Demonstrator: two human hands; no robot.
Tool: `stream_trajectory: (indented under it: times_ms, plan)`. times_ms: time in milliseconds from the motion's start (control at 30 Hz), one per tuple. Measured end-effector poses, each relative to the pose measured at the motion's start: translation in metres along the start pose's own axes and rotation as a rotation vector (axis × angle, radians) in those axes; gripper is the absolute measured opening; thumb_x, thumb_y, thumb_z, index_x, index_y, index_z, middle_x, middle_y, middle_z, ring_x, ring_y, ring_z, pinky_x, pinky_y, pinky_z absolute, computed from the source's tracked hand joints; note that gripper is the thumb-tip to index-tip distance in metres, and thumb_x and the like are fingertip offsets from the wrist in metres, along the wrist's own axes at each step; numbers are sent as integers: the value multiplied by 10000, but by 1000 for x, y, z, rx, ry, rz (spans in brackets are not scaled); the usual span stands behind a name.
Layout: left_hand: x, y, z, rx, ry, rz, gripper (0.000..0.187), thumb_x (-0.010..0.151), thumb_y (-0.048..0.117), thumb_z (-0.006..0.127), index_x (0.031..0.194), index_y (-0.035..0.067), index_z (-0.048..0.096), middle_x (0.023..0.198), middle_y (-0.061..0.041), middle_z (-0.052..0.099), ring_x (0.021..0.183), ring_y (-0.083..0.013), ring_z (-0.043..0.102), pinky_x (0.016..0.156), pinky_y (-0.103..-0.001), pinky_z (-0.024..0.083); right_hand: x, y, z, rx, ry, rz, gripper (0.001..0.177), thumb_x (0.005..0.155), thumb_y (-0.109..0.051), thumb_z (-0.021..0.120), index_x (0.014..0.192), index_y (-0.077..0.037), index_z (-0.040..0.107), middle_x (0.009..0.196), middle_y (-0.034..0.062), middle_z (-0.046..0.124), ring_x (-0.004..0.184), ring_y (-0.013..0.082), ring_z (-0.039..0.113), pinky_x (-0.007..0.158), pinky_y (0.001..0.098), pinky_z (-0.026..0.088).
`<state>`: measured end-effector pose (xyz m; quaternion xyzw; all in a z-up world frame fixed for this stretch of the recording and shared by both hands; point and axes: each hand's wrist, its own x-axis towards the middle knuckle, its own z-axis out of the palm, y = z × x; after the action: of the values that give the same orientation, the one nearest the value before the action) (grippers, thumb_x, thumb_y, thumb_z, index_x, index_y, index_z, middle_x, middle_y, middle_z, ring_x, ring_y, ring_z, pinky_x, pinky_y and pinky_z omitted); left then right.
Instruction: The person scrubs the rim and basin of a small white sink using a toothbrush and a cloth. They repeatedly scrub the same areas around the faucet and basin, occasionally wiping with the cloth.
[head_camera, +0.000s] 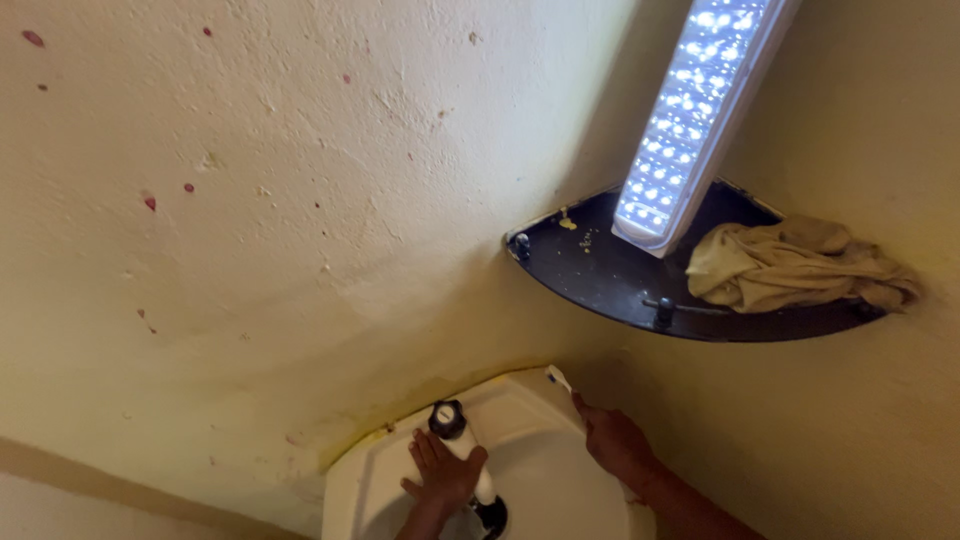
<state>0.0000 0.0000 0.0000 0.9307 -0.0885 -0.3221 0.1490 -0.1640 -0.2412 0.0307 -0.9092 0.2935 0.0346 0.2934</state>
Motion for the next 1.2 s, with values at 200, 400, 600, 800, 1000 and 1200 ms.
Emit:
stream_trajectory:
  times_ms: [200, 400, 600, 800, 1000, 1200]
  plan:
    - [-58, 41, 23, 156, 439, 73, 966, 884, 479, 569, 1582, -48, 159, 1683, -278, 79, 1570, -420, 59, 1221, -649, 122, 23, 18, 9, 17, 50, -217, 614, 962, -111, 510, 1561, -140, 380, 1018, 270, 699, 872, 384, 696, 845, 452, 553]
    - [-89, 81, 51, 355, 609, 396, 932, 820, 333, 641, 1513, -99, 193, 1597, -448, 56, 1512, -570, 3, 1201, -649, 106, -17, 20, -9, 41, -104, -118, 616, 960, -67, 430, 1566, -169, 401, 1025, 267, 699, 863, 372, 718, 851, 445, 557]
    - [-47, 109, 49, 446, 50, 421, 1376, 788, 589, 784, 1594, -88, -103, 1647, -383, -209, 1521, -584, -203, 1192, -737, 29, 39, 11, 1, -14, 64, -218, 536, 957, -77, 474, 1491, -110, 498, 1080, 261, 696, 951, 401, 701, 849, 476, 557]
    - [-21, 108, 52, 471, -27, 399, 1665, 592, 729, 860, 1589, -55, -218, 1641, -349, -319, 1490, -597, -295, 1147, -792, -52, 33, 11, -5, -98, -50, -164, 525, 916, -44, 497, 1439, -85, 509, 1120, 232, 706, 1015, 390, 701, 893, 470, 552]
    - [-9, 110, 56, 500, -97, 388, 1735, 531, 804, 845, 1580, -65, -230, 1626, -369, -338, 1464, -620, -336, 1128, -816, -83, 38, -3, -26, 126, -159, -4, 339, 1028, -124, 452, 1311, -53, 624, 1134, 227, 739, 1019, 353, 762, 918, 425, 570]
    - [-1, 111, 49, 477, -89, 398, 1742, 520, 824, 827, 1581, -82, -217, 1627, -373, -332, 1461, -625, -341, 1112, -838, -81, 44, 1, -34, 100, -77, -191, 383, 912, -29, 490, 1270, -62, 623, 1105, 214, 722, 1004, 373, 732, 880, 446, 574]
